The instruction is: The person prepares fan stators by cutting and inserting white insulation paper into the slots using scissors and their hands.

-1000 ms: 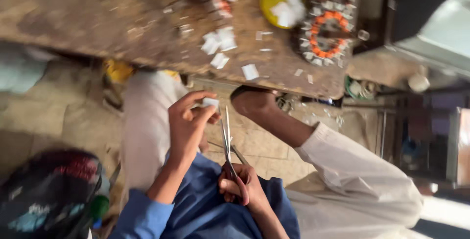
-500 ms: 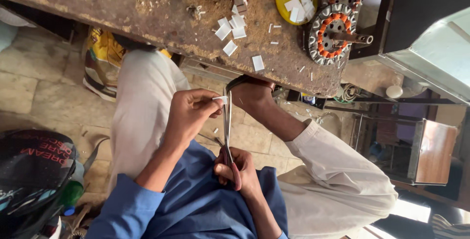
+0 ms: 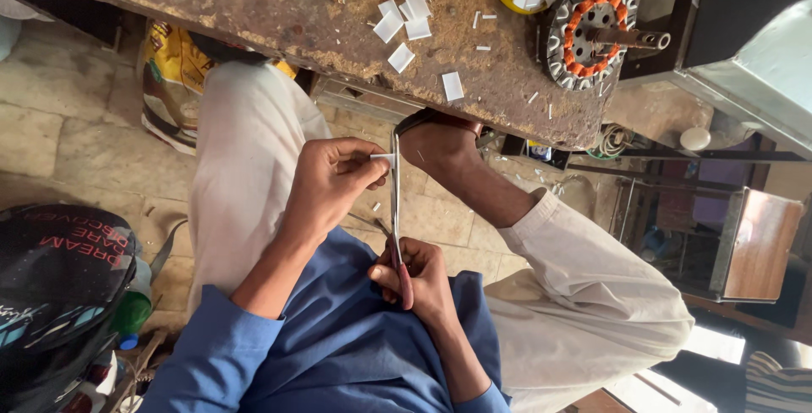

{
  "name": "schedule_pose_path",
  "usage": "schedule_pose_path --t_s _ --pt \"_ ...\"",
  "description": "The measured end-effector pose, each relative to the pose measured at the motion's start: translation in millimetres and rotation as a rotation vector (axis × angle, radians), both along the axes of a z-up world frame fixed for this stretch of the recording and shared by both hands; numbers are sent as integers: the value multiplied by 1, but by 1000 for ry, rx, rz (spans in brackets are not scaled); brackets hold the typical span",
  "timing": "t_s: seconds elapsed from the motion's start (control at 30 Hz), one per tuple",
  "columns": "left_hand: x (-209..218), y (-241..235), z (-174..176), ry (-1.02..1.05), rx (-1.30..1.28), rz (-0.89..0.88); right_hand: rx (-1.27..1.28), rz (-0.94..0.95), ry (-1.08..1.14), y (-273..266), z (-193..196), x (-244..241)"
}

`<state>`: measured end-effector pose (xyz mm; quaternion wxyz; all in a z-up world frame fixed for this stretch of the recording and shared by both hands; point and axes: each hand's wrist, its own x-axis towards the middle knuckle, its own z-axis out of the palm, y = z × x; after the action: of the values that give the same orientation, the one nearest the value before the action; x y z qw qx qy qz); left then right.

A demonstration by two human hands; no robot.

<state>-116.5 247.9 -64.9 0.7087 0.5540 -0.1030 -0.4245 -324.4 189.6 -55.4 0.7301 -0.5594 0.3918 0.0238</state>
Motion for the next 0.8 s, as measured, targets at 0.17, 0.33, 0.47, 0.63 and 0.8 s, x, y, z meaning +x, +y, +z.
schedule_pose_path --t_s 0.17,0.33,0.47,0.63,0.8 --pt "-2 -1 -1 45 2 1 -35 -11 22 1 1 2" --pt "-2 3 5 36 15 5 -57 -32 41 3 1 3" --pt "-2 2 10 34 19 7 -84 -39 62 4 0 2" --pt "-2 1 14 39 22 16 -113 -43 76 5 0 4" --pt "-3 1 14 23 53 13 -111 -49 87 5 3 5"
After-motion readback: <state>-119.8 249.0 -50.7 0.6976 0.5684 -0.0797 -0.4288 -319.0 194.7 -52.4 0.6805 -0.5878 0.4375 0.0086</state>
